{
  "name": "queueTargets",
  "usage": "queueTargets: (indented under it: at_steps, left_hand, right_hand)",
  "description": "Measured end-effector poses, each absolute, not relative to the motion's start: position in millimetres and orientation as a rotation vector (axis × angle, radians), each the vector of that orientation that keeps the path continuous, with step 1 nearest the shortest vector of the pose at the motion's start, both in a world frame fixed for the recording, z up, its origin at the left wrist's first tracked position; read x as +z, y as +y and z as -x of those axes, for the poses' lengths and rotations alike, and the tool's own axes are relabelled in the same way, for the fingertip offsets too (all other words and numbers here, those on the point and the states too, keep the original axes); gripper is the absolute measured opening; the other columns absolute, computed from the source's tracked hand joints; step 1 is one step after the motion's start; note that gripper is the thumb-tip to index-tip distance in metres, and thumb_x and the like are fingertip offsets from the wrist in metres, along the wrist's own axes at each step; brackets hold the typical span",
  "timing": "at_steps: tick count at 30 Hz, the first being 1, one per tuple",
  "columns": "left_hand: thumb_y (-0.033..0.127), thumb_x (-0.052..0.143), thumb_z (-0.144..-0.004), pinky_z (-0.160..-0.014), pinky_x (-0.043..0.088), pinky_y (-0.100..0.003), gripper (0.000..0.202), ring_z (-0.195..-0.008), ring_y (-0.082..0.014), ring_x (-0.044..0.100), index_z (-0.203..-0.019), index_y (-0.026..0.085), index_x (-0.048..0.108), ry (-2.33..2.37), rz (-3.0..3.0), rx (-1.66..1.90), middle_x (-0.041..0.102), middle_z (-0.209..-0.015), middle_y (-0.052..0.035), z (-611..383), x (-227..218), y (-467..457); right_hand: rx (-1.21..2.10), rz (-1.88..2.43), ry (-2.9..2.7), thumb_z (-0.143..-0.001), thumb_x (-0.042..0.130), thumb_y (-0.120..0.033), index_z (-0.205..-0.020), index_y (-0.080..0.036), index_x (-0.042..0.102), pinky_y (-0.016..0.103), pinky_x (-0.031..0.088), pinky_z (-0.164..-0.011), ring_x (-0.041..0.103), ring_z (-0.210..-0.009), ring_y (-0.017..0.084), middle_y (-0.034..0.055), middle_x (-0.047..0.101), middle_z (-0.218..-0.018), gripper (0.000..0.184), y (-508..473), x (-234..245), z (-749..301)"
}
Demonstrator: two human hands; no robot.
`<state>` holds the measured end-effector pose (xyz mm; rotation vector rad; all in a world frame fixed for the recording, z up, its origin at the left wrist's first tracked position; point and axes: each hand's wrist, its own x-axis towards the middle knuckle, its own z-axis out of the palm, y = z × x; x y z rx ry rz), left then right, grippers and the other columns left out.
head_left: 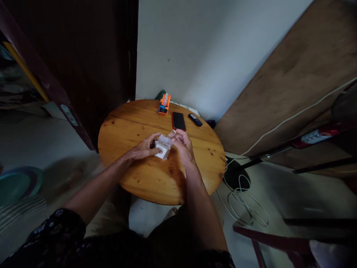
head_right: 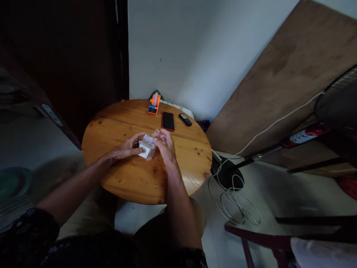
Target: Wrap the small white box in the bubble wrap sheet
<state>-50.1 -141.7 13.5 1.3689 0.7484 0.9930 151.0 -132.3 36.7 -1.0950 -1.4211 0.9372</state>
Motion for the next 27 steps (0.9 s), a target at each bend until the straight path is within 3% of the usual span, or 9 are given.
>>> queueTargets:
  at_steps: [9,17,27]
  left_hand:
    - [0.023,0.078,-0.067,-0.099,0.048,-0.037,0.09,-0.112,-0.0225,0.063,-0.148,0.021,0.039,0.744,-1.406,0.997,0.063,-0.127,-0.0104,50.5,14.2,-143.5]
    - [0.022,0.077,-0.068,-0.1,0.048,-0.038,0.09,-0.113,-0.0229,0.063,-0.149,0.02,0.037,0.743,-1.411,1.0,0.064,-0.127,-0.0106,50.1,12.1,-143.7]
    - [0.021,0.077,-0.066,-0.103,0.046,-0.04,0.091,-0.118,-0.0245,0.061,-0.147,0.02,0.036,0.737,-1.407,1.006,0.057,-0.135,-0.014,48.8,14.4,-144.8]
  right_hand:
    - [1.054,1.131,-1.463,-0.073,0.072,-0.045,-0.106,-0.023,0.062,0.031,0.054,-0.078,0.067,-0.085,0.018,0.0025,0.072,-0.096,0.041,-128.6,28.4,-147.2]
    - [1.004,1.185,-1.459,-0.074,0.07,-0.047,-0.102,-0.021,0.066,0.032,0.054,-0.07,0.067,-0.075,0.02,0.0017,0.074,-0.083,0.038,-126.0,23.8,-144.4]
    - [0.94,1.184,-1.437,-0.075,0.068,-0.048,-0.1,-0.021,0.068,0.033,0.055,-0.074,0.069,-0.08,0.02,0.0029,0.076,-0.089,0.037,-121.0,17.6,-145.2]
